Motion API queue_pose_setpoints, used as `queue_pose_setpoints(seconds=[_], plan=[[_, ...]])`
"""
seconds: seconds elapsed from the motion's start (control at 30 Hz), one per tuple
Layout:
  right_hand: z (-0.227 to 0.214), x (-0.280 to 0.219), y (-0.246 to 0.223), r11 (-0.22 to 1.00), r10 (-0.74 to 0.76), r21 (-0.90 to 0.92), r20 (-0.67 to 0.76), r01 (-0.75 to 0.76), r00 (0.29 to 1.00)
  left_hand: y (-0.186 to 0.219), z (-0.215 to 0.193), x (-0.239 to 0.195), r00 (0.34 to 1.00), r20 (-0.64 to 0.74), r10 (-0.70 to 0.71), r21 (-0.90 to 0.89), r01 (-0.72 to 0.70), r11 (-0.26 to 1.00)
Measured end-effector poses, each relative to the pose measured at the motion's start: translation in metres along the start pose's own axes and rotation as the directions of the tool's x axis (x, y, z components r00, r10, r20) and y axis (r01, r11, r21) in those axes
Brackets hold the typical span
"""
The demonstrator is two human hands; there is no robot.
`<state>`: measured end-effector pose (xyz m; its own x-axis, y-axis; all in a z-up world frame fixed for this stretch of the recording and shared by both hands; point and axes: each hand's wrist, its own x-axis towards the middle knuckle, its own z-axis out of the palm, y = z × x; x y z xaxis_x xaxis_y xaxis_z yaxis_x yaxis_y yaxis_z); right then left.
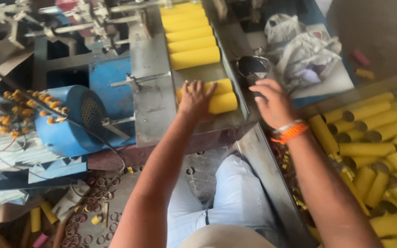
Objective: The person repeatedly picks up yellow cylindrical objects from a wire basket and places them onto a conveyor belt. The person handles the cylinders one at a time, moving them from the basket to the belt in a continuous loop.
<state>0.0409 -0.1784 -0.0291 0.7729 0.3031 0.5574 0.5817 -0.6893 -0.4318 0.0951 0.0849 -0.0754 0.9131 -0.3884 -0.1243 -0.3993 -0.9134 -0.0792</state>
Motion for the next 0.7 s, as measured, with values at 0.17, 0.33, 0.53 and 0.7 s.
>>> queue_pose_setpoints(seconds=[0.17,0.33,0.53,0.7], plan=[[-0.052,-0.116,0.046,0.876,0.475,0.072,0.04,-0.476,0.879,-0.023,0.011,0.028,0.999,-0.042,0.01,0.056,-0.008,0.998],[-0.045,-0.279,0.096,0.638,0.766,-0.058,0.145,-0.768,0.626,0.005,-0.03,0.025,0.988,-0.151,0.015,0.026,-0.011,1.0],[-0.03,-0.437,0.096,0.587,0.807,-0.259,0.266,-0.767,0.527,0.145,-0.058,-0.026,0.752,-0.588,0.297,-0.397,-0.588,0.705],[-0.064,-0.452,0.111,0.54,0.809,-0.393,0.001,-0.744,0.587,0.246,-0.053,-0.049,0.792,-0.365,0.49,-0.519,-0.61,0.599]])
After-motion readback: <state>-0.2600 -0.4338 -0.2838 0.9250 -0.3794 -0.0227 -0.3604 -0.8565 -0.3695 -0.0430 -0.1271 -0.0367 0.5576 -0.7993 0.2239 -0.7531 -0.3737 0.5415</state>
